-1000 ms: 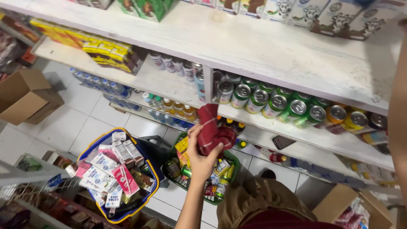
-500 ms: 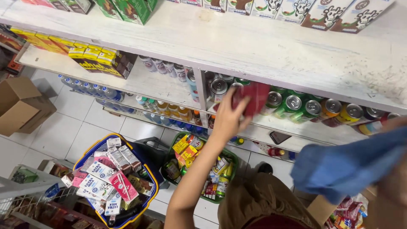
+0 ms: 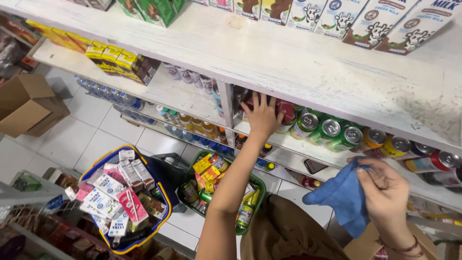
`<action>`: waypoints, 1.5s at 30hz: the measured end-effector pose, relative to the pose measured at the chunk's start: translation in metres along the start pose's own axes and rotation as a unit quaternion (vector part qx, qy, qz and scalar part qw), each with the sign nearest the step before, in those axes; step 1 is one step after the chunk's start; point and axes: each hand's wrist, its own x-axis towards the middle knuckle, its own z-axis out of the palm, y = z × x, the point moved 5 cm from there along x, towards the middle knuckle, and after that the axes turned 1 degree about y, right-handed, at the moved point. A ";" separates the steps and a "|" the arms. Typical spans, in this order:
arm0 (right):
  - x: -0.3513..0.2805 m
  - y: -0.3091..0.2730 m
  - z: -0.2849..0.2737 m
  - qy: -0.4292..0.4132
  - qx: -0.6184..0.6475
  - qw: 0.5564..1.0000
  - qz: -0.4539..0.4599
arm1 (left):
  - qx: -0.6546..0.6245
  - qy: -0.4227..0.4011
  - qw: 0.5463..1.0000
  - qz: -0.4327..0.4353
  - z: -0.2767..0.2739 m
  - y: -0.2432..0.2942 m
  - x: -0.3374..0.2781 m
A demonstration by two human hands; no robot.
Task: Cleaning shelves and stocking milk cartons in a grocery store.
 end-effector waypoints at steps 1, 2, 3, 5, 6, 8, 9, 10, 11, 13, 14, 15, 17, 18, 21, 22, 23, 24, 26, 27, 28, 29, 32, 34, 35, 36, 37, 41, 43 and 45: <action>0.002 0.004 0.001 -0.008 -0.002 1.000 0.016 | -0.007 -0.018 1.000 -0.023 -0.002 0.000 -0.002; 0.006 0.003 0.004 -0.013 -0.002 1.000 0.016 | -0.006 -0.017 0.999 -0.028 -0.003 0.001 -0.007; 0.010 0.004 0.009 -0.024 0.046 0.998 0.041 | -0.011 -0.004 1.000 -0.028 -0.005 0.002 -0.011; 0.018 0.005 0.014 -0.041 0.091 0.993 0.065 | -0.017 0.011 0.999 -0.034 -0.016 0.010 -0.025; 0.019 0.007 0.014 -0.047 0.099 0.992 0.062 | -0.041 0.030 0.998 -0.037 -0.026 0.017 -0.041; 0.020 0.012 0.016 -0.062 0.106 0.991 0.060 | -0.064 0.052 0.995 -0.048 -0.044 0.032 -0.077; 0.021 0.015 0.016 -0.050 0.125 0.990 0.046 | -0.238 0.039 0.964 -0.113 -0.049 0.035 -0.098; 0.021 0.019 0.015 -0.040 0.143 0.988 0.035 | -0.403 0.027 0.897 -0.177 -0.052 0.040 -0.123; 0.018 0.025 0.017 -0.051 0.140 0.988 0.038 | -0.402 0.030 0.895 -0.188 -0.042 0.046 -0.149; 0.013 0.034 0.026 -0.081 0.093 0.992 -0.001 | -0.593 -0.047 0.753 -0.280 -0.008 0.055 -0.206; 0.009 0.040 0.033 -0.097 0.091 0.991 0.004 | -0.591 -0.038 0.750 -0.295 -0.020 0.064 -0.218; 0.003 0.047 0.042 -0.125 0.027 0.992 0.025 | -0.705 -0.059 0.621 -0.339 -0.025 0.077 -0.231; -0.012 0.053 0.057 -0.172 -0.045 0.983 0.048 | -0.797 -0.058 0.463 -0.383 -0.027 0.098 -0.257; -0.022 0.050 0.072 -0.241 0.030 0.969 0.032 | -0.816 -0.003 0.458 -0.353 -0.024 0.099 -0.264; -0.056 0.063 0.095 -0.361 0.103 0.926 0.041 | -0.826 0.093 0.422 -0.361 -0.017 0.096 -0.290; -0.067 0.072 0.099 -0.397 0.099 0.911 0.057 | -0.826 0.118 0.392 -0.389 -0.012 0.094 -0.298; -0.074 0.074 0.103 -0.411 0.097 0.904 0.060 | -0.823 0.132 0.387 -0.394 -0.021 0.090 -0.304; -0.083 0.074 0.108 -0.447 0.105 0.888 0.039 | -0.829 0.148 0.328 -0.429 -0.026 0.087 -0.311; -0.096 0.074 0.116 -0.494 0.112 0.862 0.020 | -0.828 0.177 0.262 -0.463 -0.022 0.081 -0.332; -0.102 0.076 0.120 -0.524 0.121 0.842 0.052 | -0.870 0.217 0.177 -0.405 -0.015 0.079 -0.341; -0.108 0.078 0.127 -0.552 0.130 0.820 0.081 | -0.902 0.254 0.095 -0.337 -0.010 0.073 -0.349; -0.111 0.079 0.133 -0.562 0.130 0.813 0.081 | -0.899 0.267 0.095 -0.335 -0.020 0.070 -0.355; -0.111 0.079 0.152 -0.558 0.140 0.810 0.111 | -0.842 0.355 0.216 -0.345 -0.048 0.053 -0.376; -0.106 0.066 0.170 -0.572 0.106 0.813 0.002 | -0.789 0.334 0.301 -0.418 -0.052 0.041 -0.389; -0.104 0.066 0.180 -0.580 0.107 0.807 0.000 | -0.786 0.344 0.300 -0.417 -0.051 0.034 -0.396; -0.103 0.064 0.189 -0.594 0.082 0.799 -0.035 | -0.775 0.369 0.255 -0.445 -0.047 0.027 -0.406; -0.103 0.063 0.199 -0.607 0.058 0.789 -0.070 | -0.762 0.394 0.208 -0.470 -0.044 0.019 -0.417; -0.101 0.080 0.252 -0.613 0.019 0.780 -0.128 | -0.706 0.470 0.248 -0.468 -0.065 -0.034 -0.450; -0.105 0.099 0.285 -0.632 0.009 0.772 -0.069 | -0.642 0.470 0.287 -0.533 -0.099 -0.069 -0.462; -0.114 0.125 0.321 -0.640 -0.013 0.767 -0.046 | -0.603 0.479 0.336 -0.542 -0.100 -0.117 -0.481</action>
